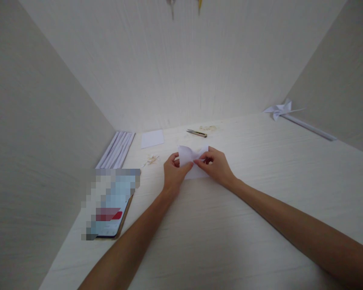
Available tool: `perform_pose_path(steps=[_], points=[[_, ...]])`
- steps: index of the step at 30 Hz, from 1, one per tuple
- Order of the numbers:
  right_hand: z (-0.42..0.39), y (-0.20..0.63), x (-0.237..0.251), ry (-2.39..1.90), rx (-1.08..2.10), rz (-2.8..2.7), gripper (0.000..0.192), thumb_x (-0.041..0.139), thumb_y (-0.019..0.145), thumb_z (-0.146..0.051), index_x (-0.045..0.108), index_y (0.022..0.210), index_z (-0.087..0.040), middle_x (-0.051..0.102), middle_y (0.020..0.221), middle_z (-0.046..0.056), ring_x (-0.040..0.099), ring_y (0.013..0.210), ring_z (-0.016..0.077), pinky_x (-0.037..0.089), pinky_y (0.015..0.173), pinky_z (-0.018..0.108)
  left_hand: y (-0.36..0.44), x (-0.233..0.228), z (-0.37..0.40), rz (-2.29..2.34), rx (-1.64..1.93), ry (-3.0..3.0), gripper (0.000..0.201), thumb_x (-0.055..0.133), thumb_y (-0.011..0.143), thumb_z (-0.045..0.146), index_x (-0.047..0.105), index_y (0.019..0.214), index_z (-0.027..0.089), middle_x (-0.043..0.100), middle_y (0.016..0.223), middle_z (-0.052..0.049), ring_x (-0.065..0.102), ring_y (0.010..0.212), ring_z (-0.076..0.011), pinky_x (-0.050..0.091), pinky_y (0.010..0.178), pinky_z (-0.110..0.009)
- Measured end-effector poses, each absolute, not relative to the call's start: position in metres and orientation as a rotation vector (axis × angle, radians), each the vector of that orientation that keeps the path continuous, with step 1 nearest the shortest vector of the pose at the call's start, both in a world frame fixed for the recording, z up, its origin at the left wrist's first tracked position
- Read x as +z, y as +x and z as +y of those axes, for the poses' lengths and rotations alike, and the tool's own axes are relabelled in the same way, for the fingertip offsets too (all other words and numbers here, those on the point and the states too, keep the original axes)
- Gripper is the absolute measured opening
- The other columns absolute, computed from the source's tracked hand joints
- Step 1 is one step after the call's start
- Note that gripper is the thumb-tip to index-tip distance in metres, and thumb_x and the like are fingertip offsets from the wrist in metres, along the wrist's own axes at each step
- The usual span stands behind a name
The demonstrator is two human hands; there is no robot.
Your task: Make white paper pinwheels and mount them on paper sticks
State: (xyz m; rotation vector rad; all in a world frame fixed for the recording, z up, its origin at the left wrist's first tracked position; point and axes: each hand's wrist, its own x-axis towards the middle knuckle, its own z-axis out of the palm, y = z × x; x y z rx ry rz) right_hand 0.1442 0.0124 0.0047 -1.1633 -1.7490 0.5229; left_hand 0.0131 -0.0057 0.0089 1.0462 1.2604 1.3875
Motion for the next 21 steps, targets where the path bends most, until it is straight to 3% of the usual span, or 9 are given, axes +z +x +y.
perform_pose_path(steps=[7, 10, 13, 16, 21], points=[[0.008, 0.143, 0.006, -1.057, 0.313, -1.833, 0.014, 0.060, 0.066, -0.017, 0.052, 0.054, -0.017, 0.044, 0.058, -0.001, 0.043, 0.052, 0.0091, 0.037, 0.047, 0.022, 0.011, 0.001, -0.002, 1.318, 1.460, 1.117, 0.025, 0.065, 0.050, 0.017, 0.056, 0.073, 0.014, 0.058, 0.063, 0.001, 0.053, 0.056, -0.0119, 0.042, 0.052, -0.024], [0.008, 0.143, 0.006, -1.000, 0.379, -1.778, 0.007, 0.059, 0.066, -0.018, 0.053, 0.069, -0.019, 0.051, 0.070, 0.001, 0.048, 0.060, 0.0111, 0.040, 0.051, 0.024, 0.012, 0.002, -0.002, 1.281, 1.500, 1.050, 0.025, 0.066, 0.050, 0.017, 0.056, 0.073, 0.015, 0.057, 0.060, 0.002, 0.051, 0.054, -0.0106, 0.041, 0.052, -0.023], [0.011, 0.143, 0.004, -0.966, 0.582, -1.635, 0.042, 0.065, 0.061, -0.020, 0.046, 0.098, -0.023, 0.053, 0.093, 0.004, 0.053, 0.073, 0.0132, 0.044, 0.061, 0.028, 0.013, 0.004, -0.002, 1.224, 1.562, 0.897, 0.025, 0.067, 0.048, 0.018, 0.054, 0.069, 0.015, 0.057, 0.060, 0.003, 0.051, 0.054, -0.0103, 0.040, 0.053, -0.023], [0.013, 0.141, 0.001, -0.936, 0.890, -1.424, 0.069, 0.071, 0.054, -0.023, 0.032, 0.111, -0.028, 0.053, 0.097, 0.002, 0.055, 0.082, 0.0144, 0.045, 0.071, 0.031, 0.014, 0.007, 0.000, 1.125, 1.605, 0.717, 0.026, 0.068, 0.046, 0.018, 0.052, 0.067, 0.015, 0.057, 0.060, 0.004, 0.052, 0.053, -0.0096, 0.041, 0.055, -0.024], [0.007, 0.133, 0.000, -0.858, 1.327, -1.132, 0.071, 0.073, 0.049, -0.025, 0.033, 0.107, -0.029, 0.057, 0.079, -0.003, 0.058, 0.071, 0.0140, 0.047, 0.064, 0.030, 0.017, 0.012, -0.001, 0.928, 1.654, 0.550, 0.026, 0.068, 0.046, 0.014, 0.051, 0.065, 0.015, 0.057, 0.060, 0.004, 0.055, 0.058, -0.0093, 0.042, 0.062, -0.024]])
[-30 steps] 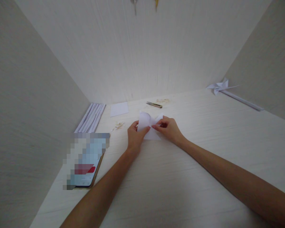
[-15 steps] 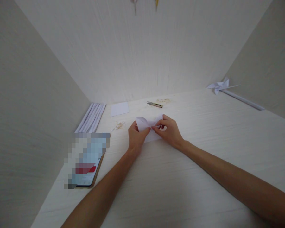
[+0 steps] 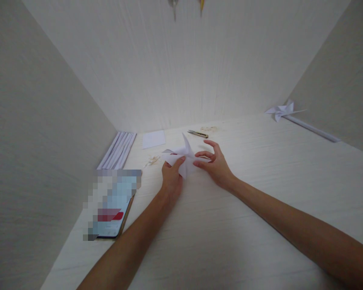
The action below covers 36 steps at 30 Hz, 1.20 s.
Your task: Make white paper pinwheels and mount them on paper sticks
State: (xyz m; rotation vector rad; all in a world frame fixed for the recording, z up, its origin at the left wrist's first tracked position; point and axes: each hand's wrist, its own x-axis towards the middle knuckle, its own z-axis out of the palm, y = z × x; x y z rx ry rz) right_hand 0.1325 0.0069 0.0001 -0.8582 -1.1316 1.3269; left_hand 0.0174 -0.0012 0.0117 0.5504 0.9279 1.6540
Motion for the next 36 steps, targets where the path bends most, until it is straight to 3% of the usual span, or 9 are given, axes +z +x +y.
perform_pose_path(steps=[8, 17, 24, 36], points=[[-0.006, 0.120, 0.003, -0.874, 1.357, -0.893, 0.046, 0.070, 0.055, -0.028, 0.043, 0.091, -0.023, 0.059, 0.063, -0.005, 0.055, 0.053, 0.0111, 0.043, 0.050, 0.024, 0.028, 0.009, -0.012, 0.931, 1.554, 0.583, 0.023, 0.069, 0.048, 0.015, 0.057, 0.068, 0.013, 0.062, 0.067, -0.001, 0.057, 0.061, -0.0118, 0.044, 0.066, -0.028], [0.004, 0.130, 0.001, -0.942, 1.321, -0.963, 0.053, 0.071, 0.050, -0.027, 0.041, 0.093, -0.023, 0.055, 0.058, -0.007, 0.052, 0.047, 0.0094, 0.041, 0.045, 0.022, 0.023, 0.010, -0.010, 1.031, 1.486, 0.699, 0.032, 0.070, 0.047, 0.016, 0.059, 0.076, 0.013, 0.064, 0.074, -0.003, 0.058, 0.069, -0.0148, 0.045, 0.070, -0.031], [0.018, 0.149, -0.002, -0.910, 1.329, -1.176, 0.057, 0.072, 0.049, -0.025, 0.041, 0.097, -0.023, 0.055, 0.058, -0.008, 0.053, 0.047, 0.0096, 0.040, 0.044, 0.021, 0.010, 0.016, -0.006, 0.935, 1.365, 0.738, 0.030, 0.067, 0.052, 0.022, 0.058, 0.079, 0.013, 0.060, 0.068, 0.000, 0.053, 0.060, -0.0086, 0.042, 0.057, -0.021], [0.016, 0.155, 0.007, -0.987, 1.310, -1.434, 0.049, 0.067, 0.052, -0.020, 0.041, 0.093, -0.022, 0.051, 0.055, -0.010, 0.049, 0.042, 0.0080, 0.035, 0.039, 0.019, 0.013, 0.012, -0.010, 1.284, 1.272, 0.946, 0.050, 0.071, 0.045, 0.016, 0.052, 0.092, 0.018, 0.062, 0.061, -0.001, 0.058, 0.051, -0.0143, 0.044, 0.051, -0.026]])
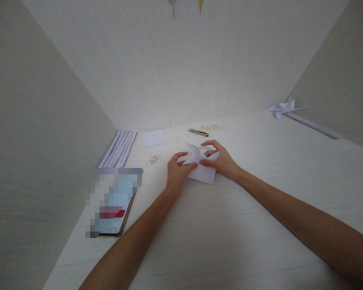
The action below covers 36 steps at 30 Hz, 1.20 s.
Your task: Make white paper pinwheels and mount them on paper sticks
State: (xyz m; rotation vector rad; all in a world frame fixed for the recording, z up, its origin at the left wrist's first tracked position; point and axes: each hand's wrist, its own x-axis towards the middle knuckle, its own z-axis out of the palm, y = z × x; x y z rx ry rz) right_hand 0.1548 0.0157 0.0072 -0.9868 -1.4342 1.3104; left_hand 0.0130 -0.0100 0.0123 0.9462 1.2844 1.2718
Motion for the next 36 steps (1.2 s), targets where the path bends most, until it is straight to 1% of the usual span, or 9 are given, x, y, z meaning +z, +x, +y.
perform_pose_path(steps=[8, 13, 17, 19, 22, 25, 28, 32, 36], points=[[0.016, 0.154, 0.004, -1.021, 1.231, -1.445, 0.049, 0.069, 0.053, -0.023, 0.042, 0.094, -0.022, 0.052, 0.060, -0.008, 0.050, 0.044, 0.0089, 0.037, 0.040, 0.020, 0.016, 0.012, -0.009, 1.368, 1.330, 0.874, 0.046, 0.070, 0.046, 0.013, 0.053, 0.089, 0.018, 0.061, 0.062, -0.001, 0.057, 0.051, -0.0137, 0.045, 0.050, -0.026], [0.016, 0.157, 0.005, -0.786, 1.271, -1.395, 0.048, 0.059, 0.068, -0.032, 0.034, 0.108, -0.028, 0.061, 0.070, -0.003, 0.058, 0.058, 0.0123, 0.045, 0.054, 0.026, 0.012, 0.013, -0.003, 1.320, 1.411, 0.680, 0.042, 0.069, 0.046, 0.011, 0.053, 0.084, 0.017, 0.061, 0.064, -0.001, 0.056, 0.052, -0.0125, 0.045, 0.053, -0.026], [0.018, 0.162, 0.006, -0.671, 1.214, -1.485, 0.033, 0.062, 0.066, -0.033, 0.048, 0.095, -0.027, 0.058, 0.103, 0.004, 0.058, 0.077, 0.0139, 0.046, 0.067, 0.030, 0.006, 0.015, 0.001, 1.283, 1.434, 0.568, 0.036, 0.067, 0.048, 0.009, 0.054, 0.081, 0.016, 0.061, 0.068, -0.002, 0.056, 0.055, -0.0114, 0.045, 0.056, -0.026], [0.019, 0.163, 0.005, -0.687, 1.173, -1.571, 0.021, 0.064, 0.063, -0.033, 0.057, 0.081, -0.023, 0.055, 0.108, 0.007, 0.057, 0.082, 0.0155, 0.046, 0.070, 0.031, 0.005, 0.016, 0.002, 1.275, 1.418, 0.559, 0.034, 0.066, 0.049, 0.009, 0.055, 0.080, 0.016, 0.062, 0.070, -0.003, 0.056, 0.057, -0.0118, 0.045, 0.058, -0.026], [0.021, 0.162, 0.004, -0.695, 1.111, -1.670, 0.013, 0.066, 0.061, -0.031, 0.063, 0.064, -0.020, 0.058, 0.093, 0.006, 0.056, 0.083, 0.0167, 0.045, 0.070, 0.032, 0.005, 0.016, 0.002, 1.282, 1.420, 0.589, 0.034, 0.066, 0.049, 0.009, 0.055, 0.080, 0.015, 0.061, 0.069, -0.003, 0.056, 0.057, -0.0115, 0.045, 0.059, -0.026], [0.020, 0.161, 0.004, -0.758, 1.065, -1.666, 0.012, 0.069, 0.057, -0.030, 0.065, 0.059, -0.020, 0.057, 0.076, 0.003, 0.056, 0.072, 0.0146, 0.045, 0.062, 0.029, 0.008, 0.015, 0.001, 1.326, 1.422, 0.647, 0.037, 0.068, 0.047, 0.010, 0.055, 0.081, 0.015, 0.060, 0.067, -0.002, 0.055, 0.054, -0.0112, 0.045, 0.056, -0.026], [0.019, 0.159, 0.005, -0.821, 1.093, -1.607, 0.016, 0.068, 0.056, -0.035, 0.063, 0.056, -0.020, 0.059, 0.080, 0.003, 0.053, 0.063, 0.0116, 0.045, 0.057, 0.027, 0.010, 0.013, -0.002, 1.368, 1.404, 0.735, 0.040, 0.069, 0.045, 0.013, 0.054, 0.082, 0.016, 0.060, 0.063, -0.001, 0.055, 0.051, -0.0121, 0.044, 0.052, -0.025], [0.018, 0.154, 0.002, -0.868, 1.126, -1.582, 0.027, 0.060, 0.065, -0.040, 0.061, 0.054, -0.016, 0.058, 0.086, 0.004, 0.045, 0.049, 0.0046, 0.041, 0.048, 0.022, 0.012, 0.011, -0.005, 1.363, 1.414, 0.804, 0.040, 0.069, 0.046, 0.015, 0.053, 0.083, 0.017, 0.062, 0.064, -0.001, 0.057, 0.051, -0.0129, 0.044, 0.050, -0.025], [0.019, 0.149, -0.003, -0.906, 1.087, -1.594, 0.025, 0.059, 0.066, -0.037, 0.061, 0.054, -0.015, 0.055, 0.084, 0.004, 0.047, 0.053, 0.0057, 0.040, 0.048, 0.021, 0.014, 0.012, -0.005, 1.375, 1.421, 0.825, 0.039, 0.067, 0.046, 0.013, 0.054, 0.083, 0.017, 0.062, 0.063, 0.000, 0.057, 0.051, -0.0127, 0.043, 0.049, -0.024]])
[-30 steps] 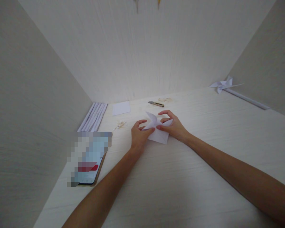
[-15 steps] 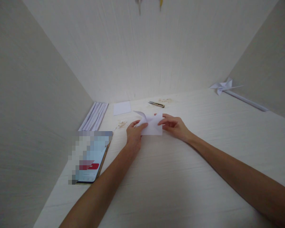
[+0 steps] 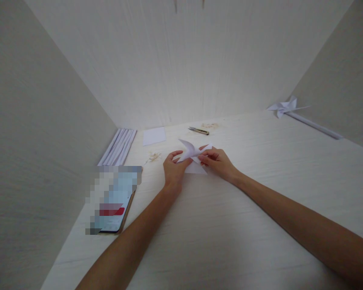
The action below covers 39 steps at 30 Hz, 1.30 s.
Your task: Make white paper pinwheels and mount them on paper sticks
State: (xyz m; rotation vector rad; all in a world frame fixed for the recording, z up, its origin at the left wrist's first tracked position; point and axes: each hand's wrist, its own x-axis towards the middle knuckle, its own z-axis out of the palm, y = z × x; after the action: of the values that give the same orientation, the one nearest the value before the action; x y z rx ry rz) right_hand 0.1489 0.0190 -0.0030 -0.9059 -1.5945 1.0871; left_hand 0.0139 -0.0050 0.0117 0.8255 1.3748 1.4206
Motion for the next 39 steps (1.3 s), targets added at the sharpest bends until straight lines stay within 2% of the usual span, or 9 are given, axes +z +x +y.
perform_pose_path(steps=[3, 8, 15, 22, 39], points=[[0.0192, 0.1473, -0.0034, -0.937, 1.037, -1.573, 0.019, 0.063, 0.062, -0.033, 0.062, 0.055, -0.015, 0.055, 0.082, 0.004, 0.050, 0.059, 0.0083, 0.040, 0.050, 0.021, 0.0147, 0.0119, -0.0051, 1.353, 1.418, 0.832, 0.039, 0.067, 0.046, 0.013, 0.053, 0.083, 0.017, 0.063, 0.063, 0.000, 0.057, 0.051, -0.0130, 0.044, 0.050, -0.024], [0.0180, 0.1462, -0.0012, -0.996, 0.967, -1.583, 0.020, 0.061, 0.062, -0.031, 0.059, 0.049, -0.016, 0.057, 0.075, 0.003, 0.051, 0.059, 0.0099, 0.040, 0.050, 0.022, 0.0152, 0.0112, -0.0061, 1.311, 1.416, 0.835, 0.040, 0.069, 0.046, 0.014, 0.053, 0.083, 0.017, 0.064, 0.062, -0.001, 0.058, 0.050, -0.0127, 0.045, 0.049, -0.024], [0.0187, 0.1456, -0.0050, -1.103, 0.843, -1.607, 0.019, 0.060, 0.063, -0.032, 0.063, 0.057, -0.014, 0.059, 0.075, 0.004, 0.050, 0.056, 0.0097, 0.039, 0.051, 0.022, 0.0158, 0.0122, -0.0065, 1.344, 1.410, 0.847, 0.041, 0.069, 0.046, 0.014, 0.054, 0.084, 0.017, 0.063, 0.062, 0.000, 0.057, 0.049, -0.0120, 0.045, 0.048, -0.023], [0.0180, 0.1460, -0.0043, -1.212, 0.803, -1.610, 0.024, 0.061, 0.062, -0.037, 0.062, 0.057, -0.014, 0.052, 0.056, 0.001, 0.046, 0.047, 0.0089, 0.033, 0.043, 0.021, 0.0158, 0.0122, -0.0072, 1.325, 1.414, 0.843, 0.041, 0.069, 0.046, 0.015, 0.054, 0.084, 0.017, 0.063, 0.063, -0.001, 0.058, 0.051, -0.0129, 0.045, 0.049, -0.024], [0.0149, 0.1447, -0.0004, -1.231, 0.698, -1.657, 0.020, 0.061, 0.065, -0.031, 0.058, 0.055, -0.014, 0.047, 0.055, -0.002, 0.042, 0.047, 0.0074, 0.031, 0.044, 0.021, 0.0150, 0.0132, -0.0069, 1.291, 1.406, 0.841, 0.041, 0.069, 0.046, 0.014, 0.053, 0.083, 0.018, 0.063, 0.062, -0.001, 0.058, 0.050, -0.0131, 0.045, 0.049, -0.025]])
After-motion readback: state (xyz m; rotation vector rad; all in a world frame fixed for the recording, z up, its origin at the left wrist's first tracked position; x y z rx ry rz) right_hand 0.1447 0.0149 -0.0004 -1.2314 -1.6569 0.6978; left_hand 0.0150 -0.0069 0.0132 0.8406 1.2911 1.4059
